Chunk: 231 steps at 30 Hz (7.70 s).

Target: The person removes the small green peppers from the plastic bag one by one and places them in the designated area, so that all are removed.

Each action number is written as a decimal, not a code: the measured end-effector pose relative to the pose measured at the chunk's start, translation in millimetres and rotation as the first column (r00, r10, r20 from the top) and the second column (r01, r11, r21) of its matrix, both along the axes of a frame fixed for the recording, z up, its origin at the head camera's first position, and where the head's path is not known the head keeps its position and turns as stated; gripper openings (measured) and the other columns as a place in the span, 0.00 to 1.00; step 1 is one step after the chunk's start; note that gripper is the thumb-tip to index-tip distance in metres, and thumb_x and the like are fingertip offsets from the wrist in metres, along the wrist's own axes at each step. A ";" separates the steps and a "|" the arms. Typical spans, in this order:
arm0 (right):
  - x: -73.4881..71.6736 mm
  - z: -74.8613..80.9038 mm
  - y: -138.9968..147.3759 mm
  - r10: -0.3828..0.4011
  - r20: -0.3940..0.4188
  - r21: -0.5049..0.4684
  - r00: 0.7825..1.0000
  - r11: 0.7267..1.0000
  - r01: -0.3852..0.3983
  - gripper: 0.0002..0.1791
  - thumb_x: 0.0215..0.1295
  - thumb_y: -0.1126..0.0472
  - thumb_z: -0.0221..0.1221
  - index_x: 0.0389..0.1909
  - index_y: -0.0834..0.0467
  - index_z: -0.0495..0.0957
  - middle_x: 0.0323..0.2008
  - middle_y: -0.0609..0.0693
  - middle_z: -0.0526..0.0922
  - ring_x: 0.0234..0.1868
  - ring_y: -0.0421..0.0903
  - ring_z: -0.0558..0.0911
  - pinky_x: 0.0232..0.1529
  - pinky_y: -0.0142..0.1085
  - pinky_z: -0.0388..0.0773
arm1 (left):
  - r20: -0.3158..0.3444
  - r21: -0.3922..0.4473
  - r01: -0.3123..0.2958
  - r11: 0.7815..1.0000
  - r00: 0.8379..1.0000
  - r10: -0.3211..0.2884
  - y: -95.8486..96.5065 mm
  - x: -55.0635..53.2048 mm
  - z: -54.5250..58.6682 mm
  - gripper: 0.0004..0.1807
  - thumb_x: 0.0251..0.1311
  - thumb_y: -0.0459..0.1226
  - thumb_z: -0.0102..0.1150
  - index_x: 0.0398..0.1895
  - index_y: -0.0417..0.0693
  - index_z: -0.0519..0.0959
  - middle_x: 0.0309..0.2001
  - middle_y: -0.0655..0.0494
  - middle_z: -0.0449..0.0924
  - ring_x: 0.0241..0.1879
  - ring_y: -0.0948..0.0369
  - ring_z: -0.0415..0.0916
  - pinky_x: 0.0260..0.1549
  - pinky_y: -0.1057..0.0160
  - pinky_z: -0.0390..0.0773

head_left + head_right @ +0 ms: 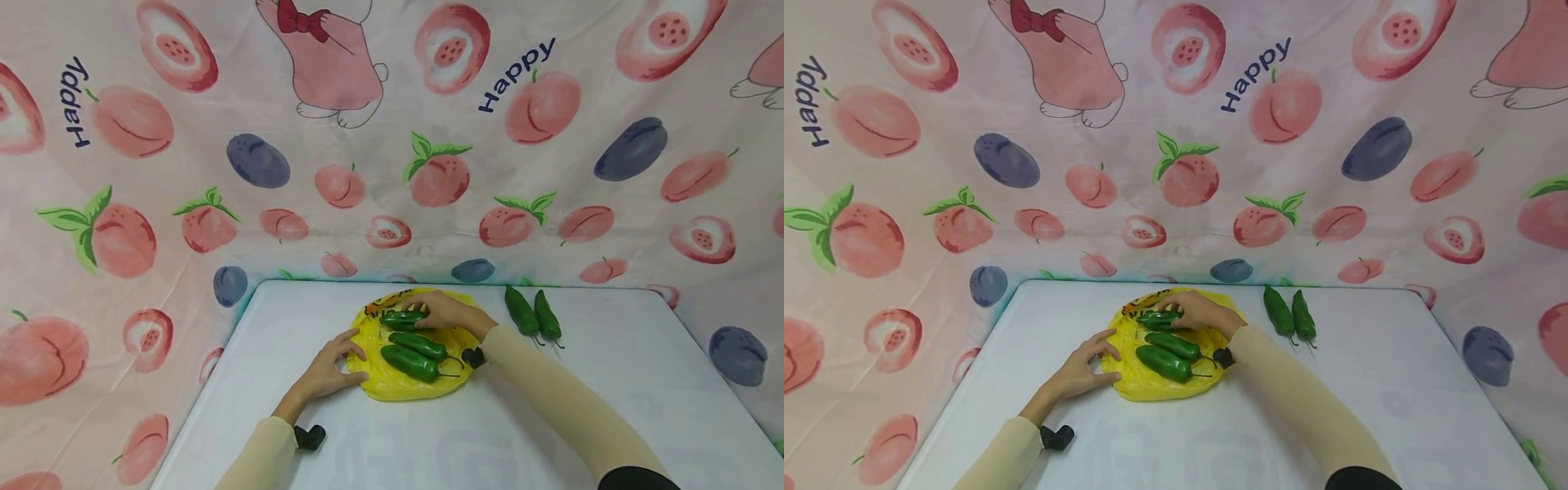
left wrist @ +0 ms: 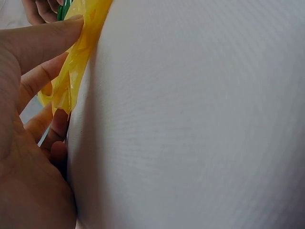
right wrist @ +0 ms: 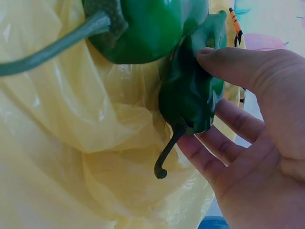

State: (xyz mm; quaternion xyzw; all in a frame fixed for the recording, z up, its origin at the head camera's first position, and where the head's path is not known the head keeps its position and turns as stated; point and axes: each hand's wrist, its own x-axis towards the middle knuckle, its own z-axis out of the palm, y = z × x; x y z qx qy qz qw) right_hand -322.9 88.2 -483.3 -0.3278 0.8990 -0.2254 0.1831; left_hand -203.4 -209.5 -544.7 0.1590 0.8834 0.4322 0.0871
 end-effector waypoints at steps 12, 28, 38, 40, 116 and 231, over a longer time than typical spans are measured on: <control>-2.0 -1.3 3.2 -0.008 0.007 -0.007 1.000 1.000 0.008 0.22 0.70 0.60 0.66 0.63 0.44 0.78 0.54 0.52 0.83 0.53 0.51 0.82 0.55 0.47 0.80 | -0.006 0.003 0.008 1.000 1.000 -0.008 -0.2 -1.3 -1.7 0.14 0.55 0.47 0.76 0.42 0.65 0.82 0.79 0.53 0.58 0.78 0.43 0.50 0.72 0.30 0.47; 4.0 14.4 12.0 -0.017 -0.016 -0.073 1.000 0.997 0.016 0.24 0.69 0.61 0.67 0.65 0.48 0.78 0.56 0.52 0.82 0.53 0.51 0.82 0.52 0.42 0.82 | 0.000 -0.008 -0.001 1.000 1.000 0.001 0.1 -1.0 -0.8 0.14 0.56 0.48 0.76 0.43 0.65 0.81 0.79 0.54 0.57 0.78 0.43 0.50 0.72 0.31 0.49; 6.8 17.5 17.0 -0.015 -0.045 -0.114 0.999 0.993 0.009 0.25 0.69 0.60 0.67 0.65 0.48 0.78 0.56 0.52 0.83 0.53 0.52 0.82 0.51 0.42 0.83 | 0.001 -0.007 0.000 1.000 1.000 0.000 0.4 -1.9 -2.4 0.14 0.56 0.49 0.76 0.43 0.65 0.81 0.79 0.53 0.57 0.78 0.42 0.50 0.72 0.30 0.48; 7.4 17.2 17.9 -0.011 -0.049 -0.121 0.999 0.993 0.005 0.25 0.68 0.60 0.68 0.65 0.48 0.78 0.55 0.52 0.83 0.52 0.52 0.82 0.51 0.42 0.83 | 0.002 -0.006 -0.001 1.000 1.000 0.001 0.6 -1.9 -2.8 0.14 0.56 0.49 0.76 0.43 0.66 0.81 0.79 0.53 0.57 0.78 0.42 0.50 0.72 0.30 0.48; 63.2 55.0 214.2 -0.314 -0.221 -0.192 0.924 0.942 0.274 0.26 0.62 0.61 0.73 0.61 0.57 0.79 0.48 0.58 0.85 0.41 0.51 0.83 0.38 0.38 0.84 | 0.015 0.010 -0.031 0.999 0.999 0.031 0.8 -2.0 -2.9 0.12 0.57 0.47 0.76 0.41 0.65 0.82 0.79 0.54 0.58 0.78 0.43 0.52 0.72 0.32 0.50; 54.6 -25.0 289.3 -0.630 -0.043 -0.122 0.775 0.773 0.622 0.36 0.72 0.43 0.62 0.69 0.64 0.68 0.57 0.75 0.76 0.58 0.72 0.75 0.50 0.63 0.79 | -0.008 0.000 -0.029 1.000 1.000 0.029 2.4 -2.8 -0.3 0.13 0.56 0.46 0.76 0.41 0.64 0.82 0.79 0.51 0.59 0.78 0.41 0.51 0.72 0.32 0.50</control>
